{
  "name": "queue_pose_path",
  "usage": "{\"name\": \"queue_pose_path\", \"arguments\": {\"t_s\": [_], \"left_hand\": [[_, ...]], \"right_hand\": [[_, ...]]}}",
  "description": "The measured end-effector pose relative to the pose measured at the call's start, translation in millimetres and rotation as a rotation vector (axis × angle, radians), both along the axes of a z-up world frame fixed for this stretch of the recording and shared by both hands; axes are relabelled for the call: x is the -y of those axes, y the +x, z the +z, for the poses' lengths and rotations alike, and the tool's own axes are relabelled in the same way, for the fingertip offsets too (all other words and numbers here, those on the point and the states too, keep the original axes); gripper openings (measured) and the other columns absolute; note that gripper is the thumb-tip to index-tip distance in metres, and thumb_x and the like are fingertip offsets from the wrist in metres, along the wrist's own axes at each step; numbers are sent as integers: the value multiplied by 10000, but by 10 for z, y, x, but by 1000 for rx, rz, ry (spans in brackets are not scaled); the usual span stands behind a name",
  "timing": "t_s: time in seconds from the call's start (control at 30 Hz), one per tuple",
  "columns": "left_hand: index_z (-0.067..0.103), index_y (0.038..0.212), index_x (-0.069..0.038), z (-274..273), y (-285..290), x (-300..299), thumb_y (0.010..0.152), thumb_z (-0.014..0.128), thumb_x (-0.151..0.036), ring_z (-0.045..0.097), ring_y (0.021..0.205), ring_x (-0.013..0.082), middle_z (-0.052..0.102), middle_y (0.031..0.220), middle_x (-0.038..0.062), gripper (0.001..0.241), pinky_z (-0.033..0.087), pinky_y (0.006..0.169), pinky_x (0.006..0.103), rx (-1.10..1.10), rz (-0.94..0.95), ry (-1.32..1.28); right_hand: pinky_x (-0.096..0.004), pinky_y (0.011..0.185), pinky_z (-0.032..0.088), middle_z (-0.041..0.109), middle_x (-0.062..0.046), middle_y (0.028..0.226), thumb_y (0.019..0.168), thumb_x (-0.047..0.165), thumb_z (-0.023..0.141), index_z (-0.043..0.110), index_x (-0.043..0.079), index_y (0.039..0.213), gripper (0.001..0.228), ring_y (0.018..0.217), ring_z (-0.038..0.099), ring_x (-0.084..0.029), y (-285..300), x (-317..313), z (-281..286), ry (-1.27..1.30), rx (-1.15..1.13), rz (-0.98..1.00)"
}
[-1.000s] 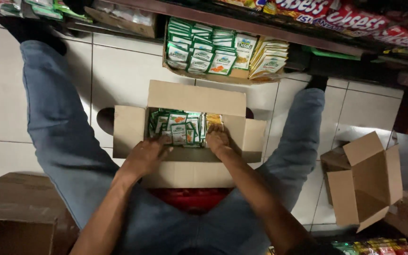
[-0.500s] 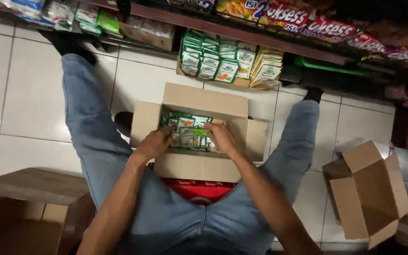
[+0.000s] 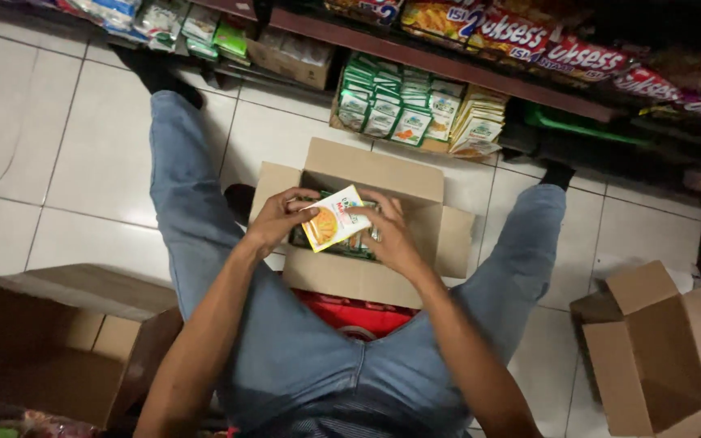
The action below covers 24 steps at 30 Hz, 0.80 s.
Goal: Sorting and placing small condiment packets from a box onto a retail shelf.
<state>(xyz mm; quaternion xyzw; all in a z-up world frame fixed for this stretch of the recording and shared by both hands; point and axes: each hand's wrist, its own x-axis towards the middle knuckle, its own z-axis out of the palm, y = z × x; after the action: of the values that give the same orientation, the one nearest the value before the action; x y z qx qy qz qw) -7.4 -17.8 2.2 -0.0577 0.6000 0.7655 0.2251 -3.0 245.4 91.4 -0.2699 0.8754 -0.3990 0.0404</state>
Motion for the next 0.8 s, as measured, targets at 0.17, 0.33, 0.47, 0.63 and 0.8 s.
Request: {"name": "queue_pose_path", "arguments": {"t_s": [0.17, 0.33, 0.47, 0.63, 0.8], "left_hand": [[650, 1233, -22, 178, 58, -28, 910, 748, -92, 702, 958, 114, 782, 1064, 101, 344, 565, 831, 266, -7, -41, -103], [660, 1201, -16, 154, 78, -60, 907, 755, -86, 697, 982, 106, 792, 1058, 102, 317, 557, 860, 264, -41, -116, -118], [651, 1199, -15, 159, 85, -81, 897, 765, -86, 697, 998, 98, 796, 1069, 103, 330, 555, 892, 262, -18, -153, -65], [647, 1213, -28, 208, 67, -98, 894, 765, -94, 694, 989, 90, 797, 1074, 101, 347, 553, 875, 258, 19, -171, -77], [658, 1218, -30, 270, 60, -96, 894, 762, -88, 692, 970, 90, 802, 1066, 101, 345, 554, 850, 254, 17, -191, -133]], "right_hand": [[-445, 1052, 412, 613, -118, 1349, 855, 25, 655, 578, 83, 1359, 513, 1268, 553, -262, -31, -234, -545, -187, 204, -99], [-280, 810, 538, 747, -58, 1033, 1017, 142, 624, 591, 54, 1309, 306, 946, 642, -89, -42, -230, -732, -283, 613, -222], [-275, 774, 563, 731, -82, 908, 1013, 142, 682, 656, -8, 1072, 163, 873, 667, -87, -43, -196, -660, -249, 566, -137], [-273, 754, 539, 775, -84, 951, 998, 141, 670, 646, -8, 1062, 164, 879, 667, -79, -67, -172, -568, -235, 655, -186], [-264, 770, 560, 772, -74, 985, 1001, 142, 656, 641, 6, 1020, 138, 907, 684, -76, -72, -174, -641, -303, 717, -176]]}}
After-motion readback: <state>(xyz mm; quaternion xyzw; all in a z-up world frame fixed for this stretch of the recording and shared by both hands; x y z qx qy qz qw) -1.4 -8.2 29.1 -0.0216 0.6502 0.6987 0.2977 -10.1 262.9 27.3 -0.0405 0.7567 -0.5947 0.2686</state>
